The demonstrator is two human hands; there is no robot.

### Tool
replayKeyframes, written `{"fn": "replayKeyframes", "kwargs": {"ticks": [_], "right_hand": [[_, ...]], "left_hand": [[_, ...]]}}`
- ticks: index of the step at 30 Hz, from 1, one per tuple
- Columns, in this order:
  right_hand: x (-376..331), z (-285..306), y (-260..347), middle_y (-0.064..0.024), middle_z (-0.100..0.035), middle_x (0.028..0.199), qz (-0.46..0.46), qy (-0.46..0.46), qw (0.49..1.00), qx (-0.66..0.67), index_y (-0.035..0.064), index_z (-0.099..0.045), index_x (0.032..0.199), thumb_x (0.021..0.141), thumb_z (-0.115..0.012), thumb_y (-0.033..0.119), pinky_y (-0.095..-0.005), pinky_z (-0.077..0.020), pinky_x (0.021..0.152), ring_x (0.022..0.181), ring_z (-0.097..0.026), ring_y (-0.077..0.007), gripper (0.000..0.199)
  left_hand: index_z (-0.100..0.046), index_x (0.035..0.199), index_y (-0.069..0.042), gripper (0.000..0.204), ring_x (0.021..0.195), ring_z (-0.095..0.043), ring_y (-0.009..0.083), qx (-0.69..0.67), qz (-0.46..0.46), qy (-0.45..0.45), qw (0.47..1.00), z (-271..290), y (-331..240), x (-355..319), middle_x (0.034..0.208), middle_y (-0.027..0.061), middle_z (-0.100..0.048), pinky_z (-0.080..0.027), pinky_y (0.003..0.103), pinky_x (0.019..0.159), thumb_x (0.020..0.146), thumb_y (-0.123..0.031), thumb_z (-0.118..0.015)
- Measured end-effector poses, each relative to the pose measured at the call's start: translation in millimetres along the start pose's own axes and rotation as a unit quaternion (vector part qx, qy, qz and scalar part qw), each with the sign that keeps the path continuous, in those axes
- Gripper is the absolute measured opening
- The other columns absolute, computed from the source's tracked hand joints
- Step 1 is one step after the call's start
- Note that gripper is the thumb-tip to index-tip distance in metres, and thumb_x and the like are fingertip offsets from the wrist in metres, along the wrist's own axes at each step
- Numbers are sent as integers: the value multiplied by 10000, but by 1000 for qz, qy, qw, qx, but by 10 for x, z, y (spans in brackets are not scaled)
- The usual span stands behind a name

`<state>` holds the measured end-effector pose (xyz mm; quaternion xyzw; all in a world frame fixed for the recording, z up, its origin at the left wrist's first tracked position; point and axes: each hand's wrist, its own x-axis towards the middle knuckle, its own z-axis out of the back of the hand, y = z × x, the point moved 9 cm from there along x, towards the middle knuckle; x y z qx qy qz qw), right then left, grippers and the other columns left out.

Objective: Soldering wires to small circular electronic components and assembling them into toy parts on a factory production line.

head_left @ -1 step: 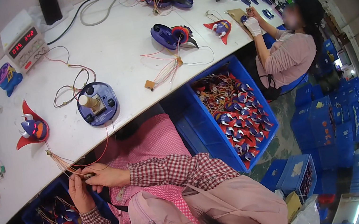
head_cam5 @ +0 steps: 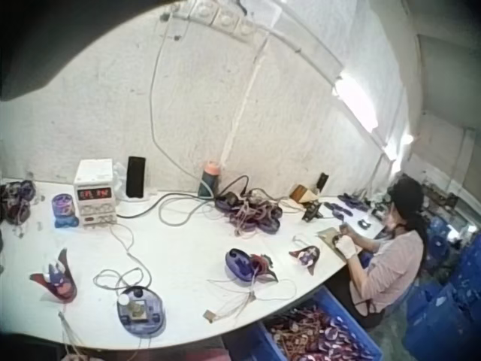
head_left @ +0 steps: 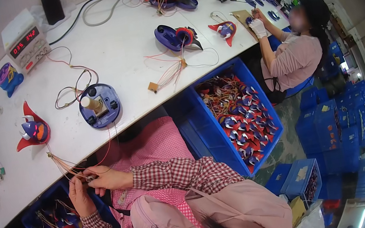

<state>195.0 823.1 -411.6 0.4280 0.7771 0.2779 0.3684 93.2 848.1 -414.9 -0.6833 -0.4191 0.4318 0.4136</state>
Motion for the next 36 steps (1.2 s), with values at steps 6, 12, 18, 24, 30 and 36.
{"fn": "replayKeyframes", "kwargs": {"ticks": [6,12,18,24,30,36], "right_hand": [[18,115,16,-35,-528,799,9,-15,999,-33,-9,-491,1083,888,-569,110,-192,-471,452,550,-552,-75,241],[-10,-1,142,-35,-561,694,64,13,994,-87,14,-526,1020,888,-576,158,-201,-459,424,520,-554,-81,202],[-155,214,354,-60,-620,858,-39,-29,998,-30,5,-567,1045,868,-611,149,-222,-504,578,678,-605,-109,233],[-225,265,246,-83,-632,845,-46,-13,997,66,-21,-556,1072,890,-570,89,-214,-515,579,702,-622,-129,213],[-252,143,249,-93,-639,871,-48,-4,996,69,-25,-548,1088,898,-544,69,-213,-520,593,710,-634,-138,211],[-272,152,298,-100,-630,892,-39,-17,996,75,-29,-541,1091,899,-529,45,-228,-528,596,717,-632,-147,206]], "left_hand": [[-537,1139,11,299,711,-527,71,-38,33,-5,999,-147,-99,-93,895,37,-603,-419,184,608,924,-196,-521],[-552,1117,10,277,649,-506,67,21,47,-37,998,-47,-76,-195,853,36,-603,-396,183,559,899,-160,-550],[-613,999,-21,213,566,-485,62,18,84,-70,994,-199,-148,-56,746,5,-583,-356,186,489,882,-194,-569],[-563,1037,-35,208,622,-545,68,-35,86,-26,995,-230,-41,-95,836,8,-595,-442,193,539,914,-201,-539],[-546,1005,-44,166,632,-553,69,-125,94,17,988,-309,-93,-183,838,13,-591,-450,183,535,915,-183,-549],[-540,1021,-36,172,628,-551,74,-151,96,1,984,-230,-62,-141,825,14,-582,-452,182,530,909,-165,-556]]}}
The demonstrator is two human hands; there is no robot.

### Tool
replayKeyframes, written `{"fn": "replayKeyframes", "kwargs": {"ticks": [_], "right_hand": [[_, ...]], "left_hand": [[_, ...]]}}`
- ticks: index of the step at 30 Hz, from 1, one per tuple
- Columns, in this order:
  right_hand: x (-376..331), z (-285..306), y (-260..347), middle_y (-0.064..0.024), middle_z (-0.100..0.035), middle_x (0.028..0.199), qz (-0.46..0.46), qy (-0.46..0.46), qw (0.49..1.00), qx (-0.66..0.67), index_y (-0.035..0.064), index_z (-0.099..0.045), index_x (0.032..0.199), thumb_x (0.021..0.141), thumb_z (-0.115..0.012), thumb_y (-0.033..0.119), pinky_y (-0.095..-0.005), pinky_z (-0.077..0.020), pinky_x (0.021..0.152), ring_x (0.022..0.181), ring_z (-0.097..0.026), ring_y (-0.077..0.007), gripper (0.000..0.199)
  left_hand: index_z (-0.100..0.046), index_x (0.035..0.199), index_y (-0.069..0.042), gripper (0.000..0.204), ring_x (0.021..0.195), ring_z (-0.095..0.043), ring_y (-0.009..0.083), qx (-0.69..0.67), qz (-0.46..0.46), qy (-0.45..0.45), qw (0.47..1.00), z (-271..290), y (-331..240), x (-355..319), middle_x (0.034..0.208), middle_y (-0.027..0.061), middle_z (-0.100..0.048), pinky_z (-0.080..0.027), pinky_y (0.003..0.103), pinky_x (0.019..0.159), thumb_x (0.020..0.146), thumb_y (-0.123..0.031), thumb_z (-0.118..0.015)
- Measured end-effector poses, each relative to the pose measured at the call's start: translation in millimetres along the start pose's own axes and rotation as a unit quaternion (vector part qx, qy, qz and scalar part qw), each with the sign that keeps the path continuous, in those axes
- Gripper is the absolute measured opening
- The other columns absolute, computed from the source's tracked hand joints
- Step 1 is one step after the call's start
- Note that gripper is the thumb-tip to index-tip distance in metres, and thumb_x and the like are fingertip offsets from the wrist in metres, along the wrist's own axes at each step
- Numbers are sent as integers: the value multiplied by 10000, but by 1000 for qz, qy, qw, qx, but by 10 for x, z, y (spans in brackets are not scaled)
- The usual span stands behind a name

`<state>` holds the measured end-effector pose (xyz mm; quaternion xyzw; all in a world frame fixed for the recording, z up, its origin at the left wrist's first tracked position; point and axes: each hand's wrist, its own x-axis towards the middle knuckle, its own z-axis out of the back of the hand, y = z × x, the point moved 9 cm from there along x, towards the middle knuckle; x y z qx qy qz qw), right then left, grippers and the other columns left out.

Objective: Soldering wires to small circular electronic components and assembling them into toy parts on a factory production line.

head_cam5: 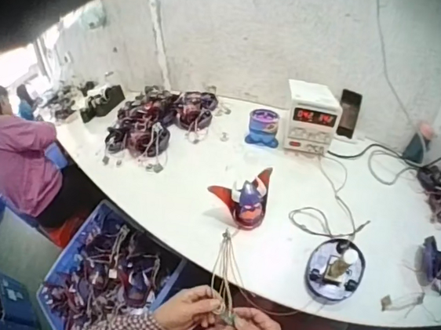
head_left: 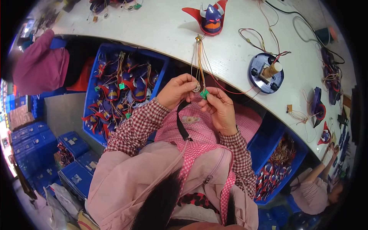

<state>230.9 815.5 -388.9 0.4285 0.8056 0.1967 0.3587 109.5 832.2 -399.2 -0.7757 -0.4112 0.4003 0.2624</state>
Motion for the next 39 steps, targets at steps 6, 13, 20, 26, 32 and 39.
{"fn": "replayKeyframes", "kwargs": {"ticks": [6,13,20,26,32,39], "right_hand": [[-22,7,32,-82,-617,895,13,0,1000,19,-23,-543,1085,888,-538,40,-227,-526,602,718,-621,-137,206],[-76,-109,218,-65,-584,912,171,-18,975,-143,-26,-524,1094,891,-539,27,-223,-508,645,748,-594,-115,210],[-52,-117,240,-66,-584,875,199,-53,965,-159,-10,-497,1017,899,-534,29,-212,-500,657,745,-576,-95,130],[20,-61,138,-111,-610,946,115,-25,990,-72,0,-465,1036,899,-537,37,-209,-496,637,742,-583,-100,159],[63,-17,48,-126,-615,978,51,-21,998,20,-1,-485,1023,890,-547,27,-214,-497,626,744,-586,-109,150],[-47,-91,214,-110,-593,952,242,-54,952,-179,3,-515,1000,819,-613,-24,-241,-494,587,734,-585,-150,208]], "left_hand": [[-514,1111,-24,219,601,-534,85,-63,17,11,998,-40,17,-40,779,27,-567,-430,185,497,939,-158,-498],[-481,1175,-12,251,491,-439,80,-218,15,86,972,-228,26,-89,662,35,-497,-362,176,423,964,-132,-418],[-469,1189,-18,260,419,-377,66,-281,17,97,955,-264,82,-45,615,22,-471,-315,180,368,959,-129,-423],[-463,1172,-11,242,415,-375,57,-289,14,91,953,-284,68,-62,597,2,-423,-309,174,362,944,-81,-425],[-488,1106,2,201,392,-366,67,-295,20,90,951,-273,70,-80,588,21,-460,-301,183,348,960,-102,-396],[-472,1139,6,234,396,-377,70,-291,7,125,949,-271,50,-79,589,16,-461,-308,184,358,961,-133,-415]]}}
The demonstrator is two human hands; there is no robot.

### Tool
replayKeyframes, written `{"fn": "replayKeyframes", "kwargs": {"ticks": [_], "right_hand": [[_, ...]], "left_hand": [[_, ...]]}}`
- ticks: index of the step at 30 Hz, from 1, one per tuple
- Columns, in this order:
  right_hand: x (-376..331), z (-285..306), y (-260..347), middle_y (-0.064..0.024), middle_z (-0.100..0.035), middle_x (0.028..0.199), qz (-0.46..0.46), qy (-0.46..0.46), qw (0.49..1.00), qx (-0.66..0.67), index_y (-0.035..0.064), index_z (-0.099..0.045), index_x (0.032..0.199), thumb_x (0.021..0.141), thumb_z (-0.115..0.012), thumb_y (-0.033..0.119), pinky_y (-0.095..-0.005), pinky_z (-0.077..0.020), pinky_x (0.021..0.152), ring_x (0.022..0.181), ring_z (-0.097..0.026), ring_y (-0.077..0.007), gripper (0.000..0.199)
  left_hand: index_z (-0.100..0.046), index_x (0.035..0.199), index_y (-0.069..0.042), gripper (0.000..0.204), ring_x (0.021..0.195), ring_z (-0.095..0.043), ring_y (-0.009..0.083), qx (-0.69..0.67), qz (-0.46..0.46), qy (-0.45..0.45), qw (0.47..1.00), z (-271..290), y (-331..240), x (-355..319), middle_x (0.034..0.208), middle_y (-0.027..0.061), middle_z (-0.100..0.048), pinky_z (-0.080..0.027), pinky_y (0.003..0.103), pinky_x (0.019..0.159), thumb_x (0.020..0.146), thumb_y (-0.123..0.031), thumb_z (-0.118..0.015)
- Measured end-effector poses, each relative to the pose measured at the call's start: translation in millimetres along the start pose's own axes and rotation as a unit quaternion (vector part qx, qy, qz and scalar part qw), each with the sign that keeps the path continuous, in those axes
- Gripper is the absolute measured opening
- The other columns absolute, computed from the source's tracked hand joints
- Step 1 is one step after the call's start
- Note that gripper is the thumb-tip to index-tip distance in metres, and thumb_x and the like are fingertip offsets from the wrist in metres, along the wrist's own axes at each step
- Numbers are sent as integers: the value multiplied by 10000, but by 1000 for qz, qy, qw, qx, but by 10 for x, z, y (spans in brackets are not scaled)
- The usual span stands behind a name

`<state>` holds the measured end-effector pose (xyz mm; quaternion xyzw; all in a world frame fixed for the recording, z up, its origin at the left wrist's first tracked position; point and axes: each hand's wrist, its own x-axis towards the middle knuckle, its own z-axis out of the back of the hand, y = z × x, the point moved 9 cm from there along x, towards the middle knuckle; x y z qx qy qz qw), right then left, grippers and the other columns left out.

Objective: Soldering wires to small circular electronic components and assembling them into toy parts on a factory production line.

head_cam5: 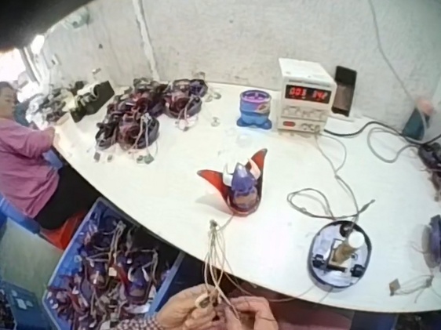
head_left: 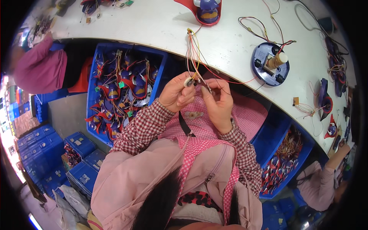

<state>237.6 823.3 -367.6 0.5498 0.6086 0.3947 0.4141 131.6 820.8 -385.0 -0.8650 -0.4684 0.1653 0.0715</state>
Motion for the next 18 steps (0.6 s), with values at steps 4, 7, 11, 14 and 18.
{"fn": "replayKeyframes", "kwargs": {"ticks": [4,7,11,14,18], "right_hand": [[-74,-184,447,-128,-582,901,268,19,903,-337,14,-527,923,720,-647,-93,-270,-466,681,796,-564,-213,259],[-82,-179,394,-138,-557,913,278,25,887,-368,21,-540,903,658,-671,-90,-304,-463,671,780,-552,-265,299],[-104,-224,394,-128,-537,916,290,38,872,-392,25,-546,923,653,-667,-94,-315,-466,675,782,-546,-262,318],[-110,-275,407,-122,-527,903,298,53,859,-412,23,-544,949,655,-661,-98,-313,-466,681,787,-546,-258,339],[-49,-251,432,-120,-521,908,284,63,884,-366,15,-536,993,666,-644,-108,-302,-467,695,800,-551,-258,366]], "left_hand": [[-413,1221,17,302,408,-387,73,16,-4,-15,1000,-77,-40,-37,570,12,-428,-324,180,367,950,-115,-428],[-359,1287,7,377,445,-434,91,35,18,7,999,-101,-26,-34,615,25,-471,-351,190,387,947,-133,-443],[-393,1245,-15,354,500,-492,105,70,29,-95,993,-17,12,-60,692,34,-524,-390,198,424,924,-129,-489],[-418,1195,-29,329,538,-519,111,180,17,-128,975,51,4,-72,741,39,-549,-415,212,453,899,-116,-530],[-441,1126,-46,304,563,-537,109,265,-4,-141,954,53,-61,-47,773,41,-569,-437,221,484,859,-91,-581]]}}
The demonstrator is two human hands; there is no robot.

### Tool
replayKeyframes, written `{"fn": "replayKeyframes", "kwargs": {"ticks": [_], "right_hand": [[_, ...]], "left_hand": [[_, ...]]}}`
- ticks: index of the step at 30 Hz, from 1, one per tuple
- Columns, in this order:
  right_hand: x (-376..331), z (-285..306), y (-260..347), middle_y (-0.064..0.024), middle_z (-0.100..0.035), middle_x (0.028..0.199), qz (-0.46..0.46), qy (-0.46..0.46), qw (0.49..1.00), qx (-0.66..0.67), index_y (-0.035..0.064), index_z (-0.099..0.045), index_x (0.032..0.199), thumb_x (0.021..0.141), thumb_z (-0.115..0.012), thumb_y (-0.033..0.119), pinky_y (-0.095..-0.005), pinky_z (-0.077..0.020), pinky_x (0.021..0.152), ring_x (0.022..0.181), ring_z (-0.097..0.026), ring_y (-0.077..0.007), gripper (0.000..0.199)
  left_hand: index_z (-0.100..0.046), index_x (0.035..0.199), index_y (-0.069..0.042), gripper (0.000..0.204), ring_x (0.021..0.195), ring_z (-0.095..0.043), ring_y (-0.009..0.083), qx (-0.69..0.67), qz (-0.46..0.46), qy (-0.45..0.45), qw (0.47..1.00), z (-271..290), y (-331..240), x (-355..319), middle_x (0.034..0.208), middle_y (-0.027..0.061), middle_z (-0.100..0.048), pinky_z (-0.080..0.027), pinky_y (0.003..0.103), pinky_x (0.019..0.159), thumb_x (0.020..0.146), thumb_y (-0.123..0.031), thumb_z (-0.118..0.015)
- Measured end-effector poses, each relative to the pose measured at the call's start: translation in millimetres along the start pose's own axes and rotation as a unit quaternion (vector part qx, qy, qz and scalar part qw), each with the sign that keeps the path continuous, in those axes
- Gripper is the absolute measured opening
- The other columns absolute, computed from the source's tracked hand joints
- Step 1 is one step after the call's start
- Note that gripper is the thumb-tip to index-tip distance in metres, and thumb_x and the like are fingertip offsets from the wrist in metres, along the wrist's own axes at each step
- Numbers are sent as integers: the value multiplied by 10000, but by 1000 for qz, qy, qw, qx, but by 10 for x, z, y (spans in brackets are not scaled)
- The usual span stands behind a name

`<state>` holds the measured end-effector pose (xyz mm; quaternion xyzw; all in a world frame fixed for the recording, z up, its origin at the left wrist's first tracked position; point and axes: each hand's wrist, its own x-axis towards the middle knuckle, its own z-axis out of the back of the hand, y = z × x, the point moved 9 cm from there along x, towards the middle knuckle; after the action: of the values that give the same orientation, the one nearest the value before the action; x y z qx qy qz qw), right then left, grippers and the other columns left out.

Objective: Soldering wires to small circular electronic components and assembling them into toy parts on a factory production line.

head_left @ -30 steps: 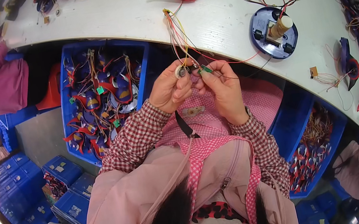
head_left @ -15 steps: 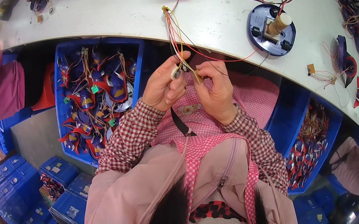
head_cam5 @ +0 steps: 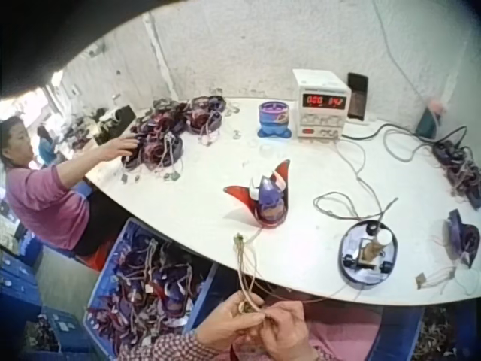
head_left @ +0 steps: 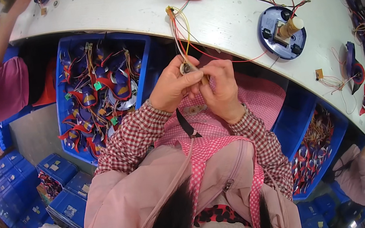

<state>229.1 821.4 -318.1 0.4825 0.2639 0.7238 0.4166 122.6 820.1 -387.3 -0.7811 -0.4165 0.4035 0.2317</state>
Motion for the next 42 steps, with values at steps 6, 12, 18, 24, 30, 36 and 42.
{"fn": "replayKeyframes", "kwargs": {"ticks": [6,12,18,24,30,36,42], "right_hand": [[-102,-5,-163,-144,-564,943,-100,-25,984,146,15,-534,1030,684,-605,-104,-351,-474,745,863,-559,-304,372],[-61,-3,16,-130,-576,942,-39,17,996,80,3,-530,1075,705,-586,-107,-324,-478,763,899,-574,-273,389],[-109,19,-189,-78,-553,957,-147,32,966,209,-21,-533,1082,799,-556,-104,-231,-470,743,876,-567,-135,296],[-79,33,-244,-90,-588,878,-191,55,956,217,-21,-579,995,792,-608,-60,-241,-485,672,753,-597,-161,208],[19,44,-186,-100,-588,796,-143,63,978,139,-15,-582,944,788,-619,-51,-260,-473,607,688,-596,-189,165],[111,32,-37,-128,-582,753,-53,73,993,73,-13,-571,891,767,-624,-57,-300,-459,558,651,-581,-250,142],[141,16,-18,-133,-584,755,-37,54,996,64,-17,-561,870,758,-622,-64,-322,-457,547,641,-574,-266,136]], "left_hand": [[-445,1102,-52,309,575,-543,101,27,-19,11,999,18,-50,12,788,46,-580,-449,217,505,836,-55,-602],[-461,1088,-48,295,581,-545,87,34,-22,13,999,13,-123,-16,786,40,-580,-444,193,505,833,-71,-607],[-470,1094,-42,294,592,-545,79,21,1,21,1000,52,-130,6,779,33,-575,-433,186,498,834,-80,-603],[-474,1110,-37,301,597,-543,74,42,14,27,999,29,-158,53,776,24,-570,-424,182,490,837,-80,-594],[-481,1099,-31,289,591,-530,66,51,17,18,998,40,-162,82,771,18,-565,-417,180,487,833,-71,-588],[-499,1062,-26,256,559,-498,54,82,34,11,996,84,-117,84,740,8,-553,-403,178,480,827,-58,-593],[-508,1038,-24,233,541,-489,54,93,22,-15,995,78,-171,77,720,6,-546,-398,178,474,825,-53,-598]]}}
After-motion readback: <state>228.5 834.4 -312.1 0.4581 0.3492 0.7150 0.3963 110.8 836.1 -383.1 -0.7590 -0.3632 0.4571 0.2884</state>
